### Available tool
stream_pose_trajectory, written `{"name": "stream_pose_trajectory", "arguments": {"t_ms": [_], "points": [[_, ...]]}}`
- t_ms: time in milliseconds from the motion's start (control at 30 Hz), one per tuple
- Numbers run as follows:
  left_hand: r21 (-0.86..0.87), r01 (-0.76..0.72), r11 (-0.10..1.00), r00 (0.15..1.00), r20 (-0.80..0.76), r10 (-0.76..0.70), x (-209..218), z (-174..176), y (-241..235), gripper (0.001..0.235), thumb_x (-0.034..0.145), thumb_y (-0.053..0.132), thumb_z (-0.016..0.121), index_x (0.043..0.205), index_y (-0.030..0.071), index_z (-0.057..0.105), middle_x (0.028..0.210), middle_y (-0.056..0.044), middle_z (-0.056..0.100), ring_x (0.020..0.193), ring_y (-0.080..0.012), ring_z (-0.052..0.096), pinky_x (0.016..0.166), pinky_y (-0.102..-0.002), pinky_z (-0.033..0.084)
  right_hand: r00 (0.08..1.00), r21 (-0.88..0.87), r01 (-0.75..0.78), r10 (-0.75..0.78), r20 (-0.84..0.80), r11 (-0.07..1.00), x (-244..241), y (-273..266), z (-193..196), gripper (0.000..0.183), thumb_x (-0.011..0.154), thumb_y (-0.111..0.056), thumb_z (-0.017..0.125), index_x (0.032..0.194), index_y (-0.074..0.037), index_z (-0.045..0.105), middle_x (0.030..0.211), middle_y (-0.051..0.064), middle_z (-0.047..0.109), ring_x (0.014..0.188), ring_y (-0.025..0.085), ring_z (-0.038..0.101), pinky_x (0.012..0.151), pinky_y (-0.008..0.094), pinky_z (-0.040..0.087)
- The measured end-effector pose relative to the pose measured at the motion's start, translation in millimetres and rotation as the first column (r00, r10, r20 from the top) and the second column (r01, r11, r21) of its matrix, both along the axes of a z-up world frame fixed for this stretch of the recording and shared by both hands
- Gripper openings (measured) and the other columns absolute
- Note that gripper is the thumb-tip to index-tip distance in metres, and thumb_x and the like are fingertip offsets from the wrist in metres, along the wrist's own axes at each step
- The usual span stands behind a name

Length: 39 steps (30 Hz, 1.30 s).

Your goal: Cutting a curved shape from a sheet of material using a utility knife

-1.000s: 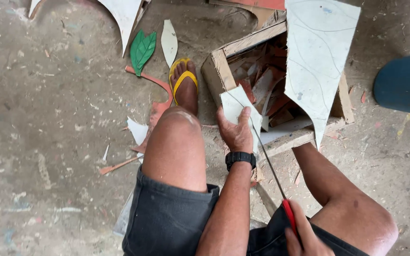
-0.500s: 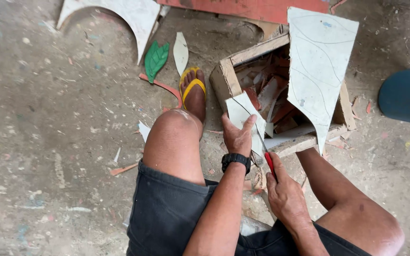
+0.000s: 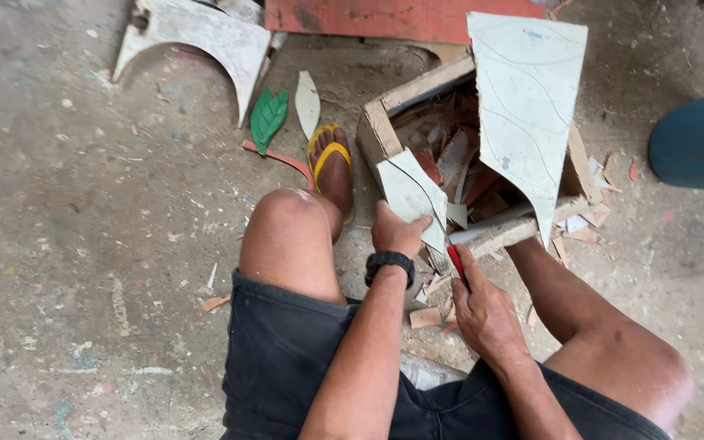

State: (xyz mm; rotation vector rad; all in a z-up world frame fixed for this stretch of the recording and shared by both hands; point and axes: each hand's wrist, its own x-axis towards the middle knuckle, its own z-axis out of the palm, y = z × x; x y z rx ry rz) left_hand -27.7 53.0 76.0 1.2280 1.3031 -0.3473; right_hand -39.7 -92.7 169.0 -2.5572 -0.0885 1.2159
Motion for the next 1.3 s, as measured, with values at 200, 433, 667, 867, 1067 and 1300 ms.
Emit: {"name": "stream_pose_trajectory", "arguments": {"t_ms": [200,433,667,867,1067,1300], "points": [[0.116,-0.092,0.989,0.992,0.092,0.082,-4,-28,-13,0.046,0.067,0.015,0.091,0.101,0.009,0.06,0.104,-0.013,0.078,0.094,-0.029,0.075,0.083,-0.042,0.059,0.997,-0.1,-0.079,0.077,-0.024,0.992,8,16,18,0.065,0.103,-0.032,0.04,0.166,-0.029,0.024,0.115,0.029,0.071,0.106,0.049,0.066,0.093,0.057,0.048],[0.087,-0.09,0.992,0.991,0.104,0.081,-3,-24,-7,0.043,0.069,0.014,0.09,0.101,0.01,0.061,0.106,-0.01,0.078,0.097,-0.0287,0.073,0.086,-0.044,0.057,0.987,-0.279,-0.009,-0.035,-0.155,0.96,-18,-11,84,0.057,0.101,-0.032,0.039,0.156,-0.042,0.031,0.114,0.024,0.074,0.111,0.048,0.065,0.093,0.047,0.048],[0.129,-0.016,0.992,0.999,0.049,0.01,-6,-31,-9,0.045,0.064,0.024,0.091,0.1,0.011,0.066,0.106,-0.01,0.08,0.1,-0.0302,0.075,0.089,-0.04,0.056,0.991,-0.285,0.023,-0.059,-0.119,0.958,-8,8,53,0.056,0.101,-0.031,0.039,0.155,-0.042,0.03,0.11,0.024,0.073,0.1,0.049,0.066,0.083,0.05,0.046],[0.119,0.052,0.992,0.998,0.013,-0.054,-8,-22,-8,0.073,0.076,0.032,0.088,0.136,0.004,0.059,0.122,-0.03,0.067,0.124,-0.0468,0.062,0.106,-0.055,0.052,0.996,-0.088,0.005,-0.012,-0.087,0.996,15,41,27,0.06,0.108,-0.018,0.035,0.167,-0.024,0.023,0.139,0.04,0.055,0.124,0.053,0.061,0.106,0.068,0.048],[0.12,-0.052,0.991,0.997,0.062,0.045,-10,-23,-10,0.044,0.066,0.024,0.091,0.098,0.01,0.065,0.104,-0.012,0.078,0.098,-0.0343,0.074,0.086,-0.046,0.056,0.995,-0.194,-0.026,0.007,-0.098,0.981,-9,14,68,0.063,0.101,-0.03,0.041,0.162,-0.034,0.028,0.114,0.026,0.072,0.105,0.045,0.065,0.088,0.048,0.047],[0.071,-0.047,0.996,0.997,0.059,0.043,-10,-16,-3,0.044,0.066,0.025,0.09,0.099,0.009,0.066,0.108,-0.011,0.078,0.101,-0.0323,0.072,0.09,-0.043,0.055,0.989,-0.395,-0.009,-0.049,-0.136,0.919,-34,-43,72,0.066,0.099,-0.041,0.041,0.161,-0.056,0.024,0.108,0.01,0.08,0.098,0.037,0.079,0.086,0.041,0.056]]}}
